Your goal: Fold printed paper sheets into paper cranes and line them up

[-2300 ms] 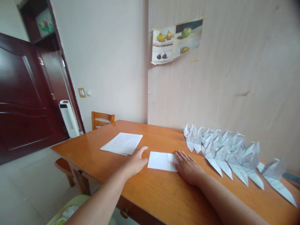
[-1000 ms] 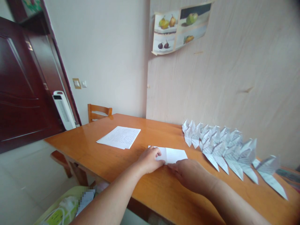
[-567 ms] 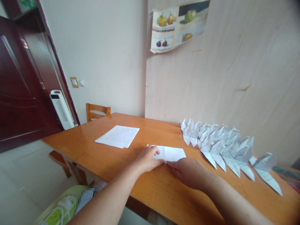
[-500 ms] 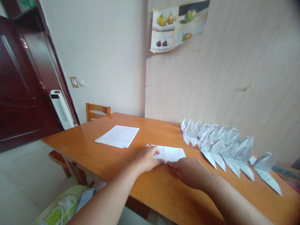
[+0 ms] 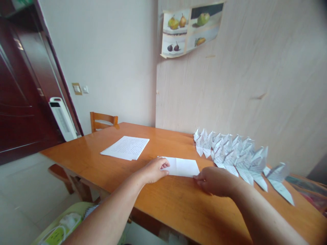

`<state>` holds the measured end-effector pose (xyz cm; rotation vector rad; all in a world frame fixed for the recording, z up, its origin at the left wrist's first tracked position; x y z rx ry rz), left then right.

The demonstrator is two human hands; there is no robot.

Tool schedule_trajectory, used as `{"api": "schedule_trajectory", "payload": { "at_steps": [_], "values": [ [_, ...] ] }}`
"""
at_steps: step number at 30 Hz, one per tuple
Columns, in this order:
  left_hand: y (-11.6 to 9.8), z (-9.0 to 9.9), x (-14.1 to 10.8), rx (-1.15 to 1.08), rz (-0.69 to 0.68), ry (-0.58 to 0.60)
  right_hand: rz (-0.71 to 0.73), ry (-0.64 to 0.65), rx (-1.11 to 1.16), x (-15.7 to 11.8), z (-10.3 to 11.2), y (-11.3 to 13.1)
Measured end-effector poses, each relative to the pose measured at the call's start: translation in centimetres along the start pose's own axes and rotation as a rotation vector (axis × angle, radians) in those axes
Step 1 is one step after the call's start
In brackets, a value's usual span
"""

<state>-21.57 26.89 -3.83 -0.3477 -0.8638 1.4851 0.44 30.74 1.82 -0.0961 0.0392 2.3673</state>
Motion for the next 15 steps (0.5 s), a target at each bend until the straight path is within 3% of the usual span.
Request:
{"api": "schedule_trajectory", "payload": {
  "at_steps": [9, 15],
  "values": [
    [-0.1, 1.4, -1.4, 0.078, -0.101, -0.020, 0.012, 0.060, 0.045, -0.2, 0.0, -0.2],
    [-0.2, 2.7, -2.4, 0.322, -0.024, -0.055, 0.015, 0.083, 0.093, -0.3, -0.2, -0.3]
  ]
}}
Point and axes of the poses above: each hand's wrist, its own x-axis towards the middle knuckle, its own z-axis out of the back of the hand, y = z × x, the point moved 6 cm from there along x, towards the middle knuckle, and after that the axes turned 9 degrees about -y, right-handed, at the moved point
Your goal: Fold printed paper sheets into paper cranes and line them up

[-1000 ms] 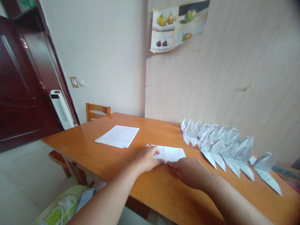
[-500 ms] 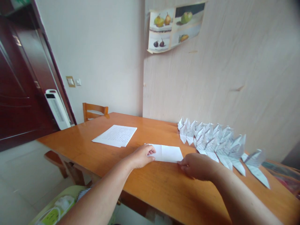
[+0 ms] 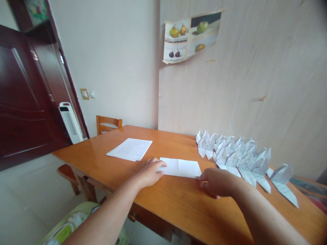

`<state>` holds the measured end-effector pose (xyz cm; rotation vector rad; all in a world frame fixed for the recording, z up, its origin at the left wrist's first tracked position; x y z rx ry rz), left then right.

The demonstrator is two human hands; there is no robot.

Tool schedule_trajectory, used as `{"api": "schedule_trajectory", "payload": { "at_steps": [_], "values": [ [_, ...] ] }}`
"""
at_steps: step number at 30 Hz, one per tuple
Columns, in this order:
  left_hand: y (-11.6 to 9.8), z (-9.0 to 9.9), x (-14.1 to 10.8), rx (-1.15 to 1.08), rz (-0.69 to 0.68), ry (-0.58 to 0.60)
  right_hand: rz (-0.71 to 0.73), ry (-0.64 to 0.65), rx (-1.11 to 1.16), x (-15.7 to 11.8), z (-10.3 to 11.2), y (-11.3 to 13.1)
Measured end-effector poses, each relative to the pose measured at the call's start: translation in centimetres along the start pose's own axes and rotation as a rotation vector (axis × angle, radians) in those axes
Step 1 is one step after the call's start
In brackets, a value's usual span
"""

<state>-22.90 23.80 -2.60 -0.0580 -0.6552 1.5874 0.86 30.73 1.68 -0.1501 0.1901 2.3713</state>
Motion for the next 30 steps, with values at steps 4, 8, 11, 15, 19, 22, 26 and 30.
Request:
{"api": "schedule_trajectory", "payload": {
  "at_steps": [4, 8, 11, 15, 19, 22, 26, 30],
  "values": [
    [0.9, 0.7, -0.3, 0.107, 0.074, -0.064, 0.003, -0.002, 0.028, 0.0, -0.1, 0.0],
    [1.3, 1.9, -0.5, 0.192, 0.142, -0.154, 0.007, -0.011, 0.044, 0.0, 0.0, 0.1],
    [0.1, 2.5, -0.9, 0.211, 0.137, -0.200, 0.017, -0.022, 0.048, 0.1, 0.1, 0.3],
    [-4.5, 1.1, -2.1, 0.124, -0.129, -0.144, 0.023, -0.028, 0.047, 0.2, 0.0, 0.3],
    [-7.0, -1.0, -3.5, 0.080, -0.244, 0.004, 0.021, -0.026, 0.050, 0.2, 0.0, 0.2],
    [-6.6, -1.2, -3.9, 0.090, -0.211, 0.013, 0.016, -0.020, 0.069, 0.1, 0.0, 0.1],
    [-5.6, -0.7, -4.0, 0.111, -0.173, 0.006, 0.001, 0.026, 0.102, 0.2, -0.2, -0.5],
    [-5.0, -0.9, -4.1, 0.099, -0.143, 0.018, -0.034, 0.052, 0.120, 0.3, -0.4, -1.4]
  ]
}}
Point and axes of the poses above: each hand's wrist, its own x-axis towards the middle knuckle, its own z-axis out of the back of the hand, y = z × x, the point moved 6 cm from there along x, towards the middle knuckle, and after that the axes turned 9 degrees about -y, right-handed, at the moved point
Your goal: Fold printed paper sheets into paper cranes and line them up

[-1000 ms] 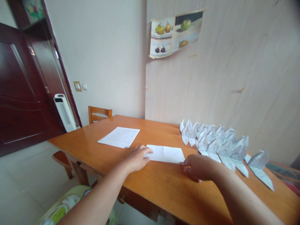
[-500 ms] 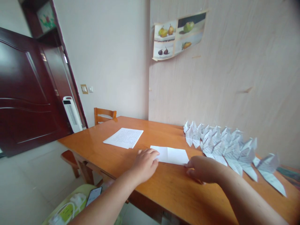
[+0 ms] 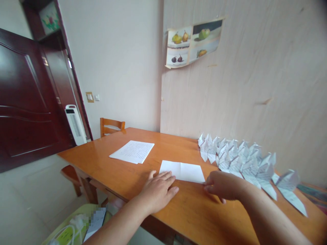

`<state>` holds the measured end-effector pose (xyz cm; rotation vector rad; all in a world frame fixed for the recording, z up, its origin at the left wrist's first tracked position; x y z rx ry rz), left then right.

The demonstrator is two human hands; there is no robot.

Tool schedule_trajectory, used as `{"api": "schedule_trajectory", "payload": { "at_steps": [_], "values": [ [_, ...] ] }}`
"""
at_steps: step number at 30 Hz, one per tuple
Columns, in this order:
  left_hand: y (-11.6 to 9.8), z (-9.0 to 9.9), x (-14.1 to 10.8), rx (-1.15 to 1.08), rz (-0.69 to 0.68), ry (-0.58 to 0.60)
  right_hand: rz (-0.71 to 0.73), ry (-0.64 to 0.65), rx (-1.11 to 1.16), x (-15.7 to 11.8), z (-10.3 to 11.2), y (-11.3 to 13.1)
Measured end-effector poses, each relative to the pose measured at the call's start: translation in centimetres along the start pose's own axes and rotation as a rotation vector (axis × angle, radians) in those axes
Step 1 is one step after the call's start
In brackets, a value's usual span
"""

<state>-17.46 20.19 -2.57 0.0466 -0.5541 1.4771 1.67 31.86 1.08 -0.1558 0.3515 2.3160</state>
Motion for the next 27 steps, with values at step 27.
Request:
{"api": "schedule_trajectory", "payload": {
  "at_steps": [27],
  "values": [
    [0.5, 0.5, 0.7, 0.011, 0.032, -0.093, 0.183, -0.311, 0.003, 2.9, -0.9, -0.4]
  ]
}}
Point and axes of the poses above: each hand's wrist, its own x-axis towards the middle knuckle, its own z-axis out of the back of the hand, y = z × x, the point moved 6 cm from there along x, towards the middle knuckle, and after that the axes turned 9 degrees about -y, right-handed, at the moved point
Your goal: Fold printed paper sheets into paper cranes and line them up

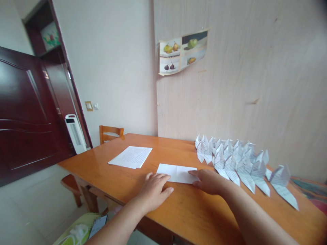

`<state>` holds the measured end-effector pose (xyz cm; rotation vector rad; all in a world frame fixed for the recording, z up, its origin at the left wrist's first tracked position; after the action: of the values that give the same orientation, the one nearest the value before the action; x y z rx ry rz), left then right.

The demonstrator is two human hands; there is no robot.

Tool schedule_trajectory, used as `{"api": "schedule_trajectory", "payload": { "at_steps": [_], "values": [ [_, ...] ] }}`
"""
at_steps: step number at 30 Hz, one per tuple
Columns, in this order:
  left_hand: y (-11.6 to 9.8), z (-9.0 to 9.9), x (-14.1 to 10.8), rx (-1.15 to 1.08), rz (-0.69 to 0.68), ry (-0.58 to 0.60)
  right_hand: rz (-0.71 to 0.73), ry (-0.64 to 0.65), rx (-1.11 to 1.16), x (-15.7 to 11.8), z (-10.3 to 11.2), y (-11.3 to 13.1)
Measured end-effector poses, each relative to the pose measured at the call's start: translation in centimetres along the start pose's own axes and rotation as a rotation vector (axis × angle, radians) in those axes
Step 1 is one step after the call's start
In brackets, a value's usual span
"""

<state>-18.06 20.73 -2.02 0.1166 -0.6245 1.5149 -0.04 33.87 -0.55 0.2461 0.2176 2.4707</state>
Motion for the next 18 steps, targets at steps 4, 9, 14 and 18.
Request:
{"api": "schedule_trajectory", "payload": {
  "at_steps": [4, 9, 14, 18],
  "values": [
    [-0.3, -0.1, 1.3, 0.050, 0.006, -0.053, 0.023, -0.028, 0.004, 0.0, 0.7, 0.8],
    [-1.0, -0.2, 3.0, 0.121, -0.041, -0.095, 0.002, -0.109, 0.022, 0.2, 1.6, 1.1],
    [-1.9, 1.1, 4.7, 0.196, -0.075, -0.171, -0.027, -0.247, 0.083, 0.3, 2.7, 1.0],
    [-2.7, 3.6, 6.1, 0.192, -0.061, -0.246, -0.093, -0.469, 0.202, 0.5, 4.4, -0.1]
  ]
}}
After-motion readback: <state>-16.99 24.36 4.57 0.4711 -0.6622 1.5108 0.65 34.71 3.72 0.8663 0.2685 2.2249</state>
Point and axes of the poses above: each hand's wrist, its own x-axis towards the middle knuckle, its own z-axis out of the back of the hand, y = z × x, the point moved 6 cm from there along x, towards the middle knuckle, and after that the axes turned 9 degrees about -y, right-handed, at the moved point
